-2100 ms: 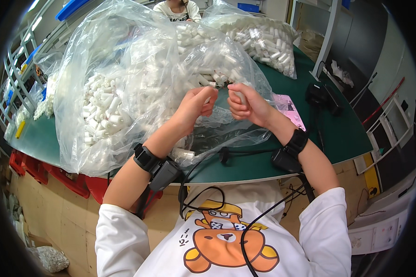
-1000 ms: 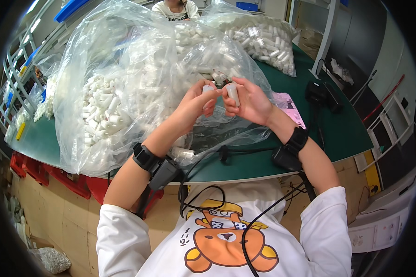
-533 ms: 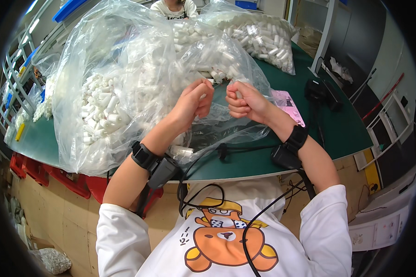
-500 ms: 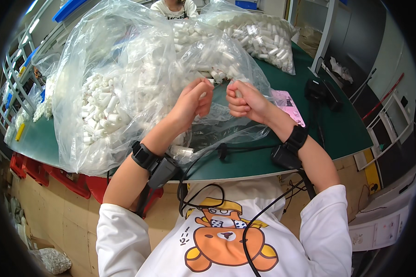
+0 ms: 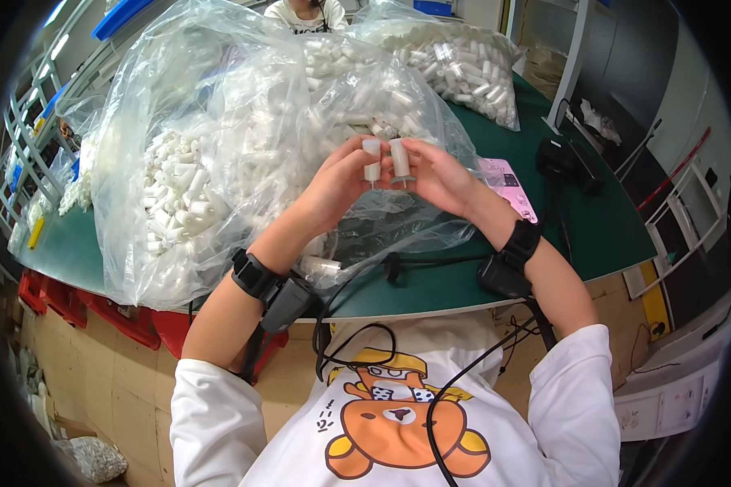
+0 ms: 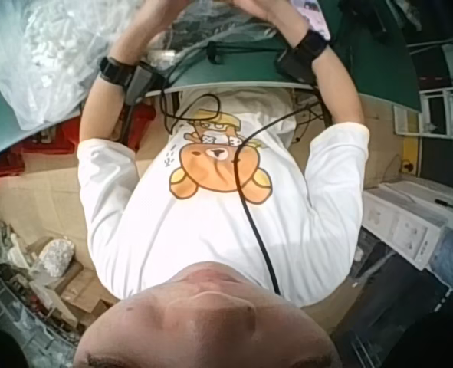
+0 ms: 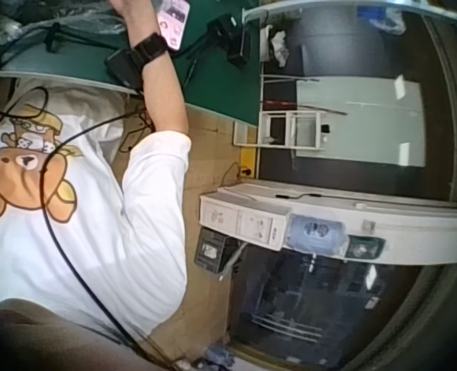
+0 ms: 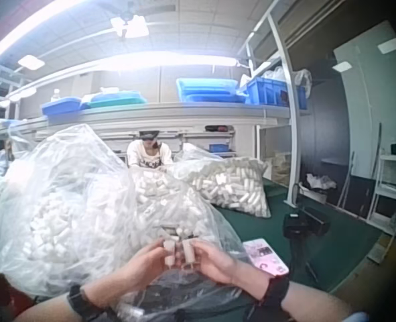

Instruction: The person repeatedly picks up small white cylindrical objects from a large plastic bag on a green table. They hold two pieces, align them, and press them together to form a single capsule-like unit before placing it back into the bag. This process is repeated continuously.

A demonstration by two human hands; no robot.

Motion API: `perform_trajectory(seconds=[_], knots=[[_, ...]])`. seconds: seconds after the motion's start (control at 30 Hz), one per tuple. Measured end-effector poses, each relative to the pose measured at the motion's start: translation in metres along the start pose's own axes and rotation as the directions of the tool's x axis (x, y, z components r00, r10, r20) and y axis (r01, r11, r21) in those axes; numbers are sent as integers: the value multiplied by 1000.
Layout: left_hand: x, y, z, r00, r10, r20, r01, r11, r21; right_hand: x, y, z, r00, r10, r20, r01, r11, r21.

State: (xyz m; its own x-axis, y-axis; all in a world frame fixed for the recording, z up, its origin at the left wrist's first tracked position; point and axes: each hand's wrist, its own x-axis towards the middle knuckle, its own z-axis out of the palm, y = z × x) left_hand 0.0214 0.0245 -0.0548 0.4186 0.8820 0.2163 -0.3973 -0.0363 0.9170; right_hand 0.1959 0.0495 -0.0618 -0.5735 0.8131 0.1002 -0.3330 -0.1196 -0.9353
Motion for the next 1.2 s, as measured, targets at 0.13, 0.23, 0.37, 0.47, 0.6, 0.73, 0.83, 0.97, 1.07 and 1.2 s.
perform_trajectory(seconds=[0.13, 0.23, 0.37, 0.47, 0.6, 0.73, 0.83, 0.97, 1.07, 1.2], knots=[[0, -1, -8, 992, -81, 94, 81, 997, 0, 2, 3, -5, 997, 5, 82, -18, 988, 152], [0, 0, -9, 986, -127, 112, 131, 991, -32, 2, 4, -17, 980, 9, 198, -45, 982, 181], [-1, 2, -5, 991, -126, 50, 123, 990, 62, -2, -2, -4, 993, 77, 87, -83, 994, 69], [-2, 2, -5, 993, -117, 29, 115, 991, 62, -4, -2, -3, 994, 99, 43, -100, 995, 23], [-1, 1, -7, 992, -118, 47, 116, 992, 50, -4, 0, -11, 994, 84, 67, -86, 996, 25], [-2, 1, -7, 996, -89, 0, 89, 996, 10, -5, -1, -9, 995, 90, 47, -88, 996, -30], [-2, 2, -5, 999, -52, -12, 52, 999, -1, -4, 1, -7, 993, 114, -1, -114, 993, 7], [0, -2, -7, 997, -61, -38, 65, 994, 94, -6, -2, -4, 989, 151, 0, -151, 988, -17], [-1, -1, -6, 999, -39, -18, 41, 994, 98, -6, -3, -3, 988, 156, 5, -155, 985, -74], [-1, -3, -9, 999, 0, 32, -2, 998, 68, -7, 0, -7, 992, 128, 25, -123, 983, -140]])
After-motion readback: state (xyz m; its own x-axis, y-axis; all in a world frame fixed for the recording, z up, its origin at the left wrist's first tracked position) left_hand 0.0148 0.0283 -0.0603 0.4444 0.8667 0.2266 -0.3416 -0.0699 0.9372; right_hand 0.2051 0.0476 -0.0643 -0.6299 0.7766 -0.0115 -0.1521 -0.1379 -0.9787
